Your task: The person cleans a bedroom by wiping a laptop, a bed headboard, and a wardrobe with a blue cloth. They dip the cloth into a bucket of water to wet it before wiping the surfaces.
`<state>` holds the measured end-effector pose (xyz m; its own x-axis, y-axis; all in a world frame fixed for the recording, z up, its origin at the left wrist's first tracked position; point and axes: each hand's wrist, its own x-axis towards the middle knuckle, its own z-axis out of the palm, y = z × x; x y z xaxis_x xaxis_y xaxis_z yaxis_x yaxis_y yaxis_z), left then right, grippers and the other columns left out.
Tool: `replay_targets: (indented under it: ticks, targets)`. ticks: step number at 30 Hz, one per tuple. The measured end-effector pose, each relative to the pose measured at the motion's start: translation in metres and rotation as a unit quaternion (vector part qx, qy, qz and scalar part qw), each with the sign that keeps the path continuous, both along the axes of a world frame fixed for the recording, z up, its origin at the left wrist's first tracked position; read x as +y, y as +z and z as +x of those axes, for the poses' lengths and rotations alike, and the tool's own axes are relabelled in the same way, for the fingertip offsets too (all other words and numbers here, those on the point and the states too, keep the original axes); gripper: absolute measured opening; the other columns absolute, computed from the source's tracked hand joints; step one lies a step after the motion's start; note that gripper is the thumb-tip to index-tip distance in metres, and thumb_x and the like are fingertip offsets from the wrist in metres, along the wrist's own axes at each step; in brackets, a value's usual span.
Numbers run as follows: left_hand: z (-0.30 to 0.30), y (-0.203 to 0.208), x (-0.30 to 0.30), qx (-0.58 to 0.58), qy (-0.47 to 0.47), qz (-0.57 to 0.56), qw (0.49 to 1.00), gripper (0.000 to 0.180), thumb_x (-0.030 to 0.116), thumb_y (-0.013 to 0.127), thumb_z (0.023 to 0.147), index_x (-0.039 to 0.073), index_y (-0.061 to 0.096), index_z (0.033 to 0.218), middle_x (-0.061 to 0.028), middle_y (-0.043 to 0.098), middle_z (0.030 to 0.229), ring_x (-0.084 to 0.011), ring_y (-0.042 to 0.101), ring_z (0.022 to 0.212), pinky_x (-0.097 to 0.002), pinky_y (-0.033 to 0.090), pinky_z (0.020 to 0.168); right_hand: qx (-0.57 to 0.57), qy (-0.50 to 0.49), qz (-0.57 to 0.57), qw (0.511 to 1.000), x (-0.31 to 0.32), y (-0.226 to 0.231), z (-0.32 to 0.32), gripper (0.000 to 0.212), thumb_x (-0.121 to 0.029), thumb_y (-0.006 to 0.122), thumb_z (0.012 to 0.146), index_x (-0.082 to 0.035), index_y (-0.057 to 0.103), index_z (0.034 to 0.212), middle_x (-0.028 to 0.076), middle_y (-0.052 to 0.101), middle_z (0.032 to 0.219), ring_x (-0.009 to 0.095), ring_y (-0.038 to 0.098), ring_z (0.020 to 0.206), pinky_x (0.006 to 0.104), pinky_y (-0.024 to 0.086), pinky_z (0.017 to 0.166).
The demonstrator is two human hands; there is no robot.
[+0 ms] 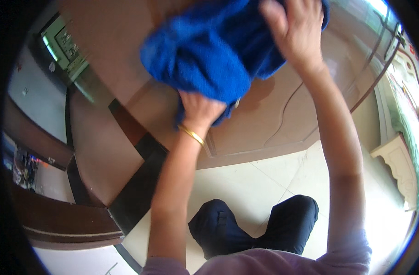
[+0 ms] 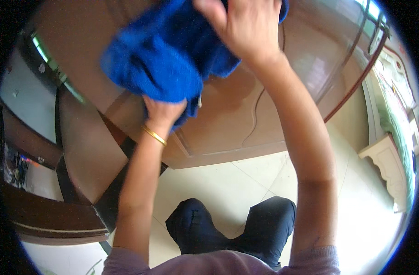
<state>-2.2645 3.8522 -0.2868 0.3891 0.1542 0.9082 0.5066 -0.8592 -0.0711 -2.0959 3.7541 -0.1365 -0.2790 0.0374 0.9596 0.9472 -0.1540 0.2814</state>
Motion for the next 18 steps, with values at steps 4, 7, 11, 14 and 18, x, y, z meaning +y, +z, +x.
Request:
replay_targets:
  ticks: [4, 7, 11, 14, 18]
  targets:
    - [0.004, 0.035, 0.008, -0.063, 0.044, 0.153, 0.985, 0.056, 0.044, 0.065, 0.068, 0.014, 0.055, 0.113, -0.0153, 0.054, 0.113, -0.0365, 0.045, 0.11, -0.0535, 0.026, 0.096, 0.055, -0.216, 0.027, 0.975, 0.002, 0.0, -0.034, 0.038, -0.037, 0.052, 0.079, -0.012, 0.055, 0.107, 0.023, 0.046, 0.112, 0.041, 0.038, 0.11, 0.0454, 0.031, 0.093]
    - [0.011, -0.031, 0.009, -0.018, -0.138, -0.09, 0.986, 0.055, 0.043, 0.057, 0.078, 0.013, 0.046, 0.123, -0.0138, 0.047, 0.125, -0.0333, 0.041, 0.117, -0.0446, 0.029, 0.099, 0.034, -0.097, -0.108, 0.989, 0.001, -0.077, -0.009, 0.029, -0.046, 0.052, 0.078, -0.022, 0.063, 0.09, 0.01, 0.058, 0.084, 0.028, 0.052, 0.087, 0.0481, 0.034, 0.077]
    - [-0.016, -0.173, 0.004, 0.24, -0.069, -0.211, 0.945, 0.048, 0.033, 0.046, 0.087, 0.014, 0.037, 0.13, -0.0092, 0.041, 0.131, -0.027, 0.039, 0.12, -0.0394, 0.026, 0.103, -0.027, 0.049, -0.184, 0.981, -0.012, -0.186, -0.006, 0.016, -0.042, 0.06, 0.071, -0.027, 0.066, 0.074, 0.002, 0.06, 0.082, 0.022, 0.054, 0.083, 0.041, 0.039, 0.066]
    - [-0.033, -0.23, -0.051, 0.292, -0.059, -0.215, 0.93, 0.041, 0.027, 0.042, 0.087, 0.015, 0.041, 0.126, -0.0074, 0.044, 0.129, -0.0266, 0.041, 0.117, -0.0442, 0.021, 0.105, -0.021, 0.099, -0.424, 0.9, -0.037, -0.299, 0.023, 0.015, -0.033, 0.066, 0.063, -0.023, 0.065, 0.074, -0.002, 0.056, 0.081, 0.014, 0.054, 0.075, 0.0311, 0.044, 0.056]
    - [-0.029, -0.255, -0.054, 0.375, 0.022, -0.035, 0.926, 0.046, 0.035, 0.049, 0.082, 0.018, 0.044, 0.124, -0.0028, 0.046, 0.127, -0.0235, 0.043, 0.115, -0.0553, 0.014, 0.104, -0.042, 0.103, -0.597, 0.795, -0.05, -0.314, 0.045, 0.016, -0.026, 0.06, 0.071, -0.02, 0.067, 0.084, 0.0, 0.058, 0.097, 0.018, 0.056, 0.083, 0.0277, 0.047, 0.069]
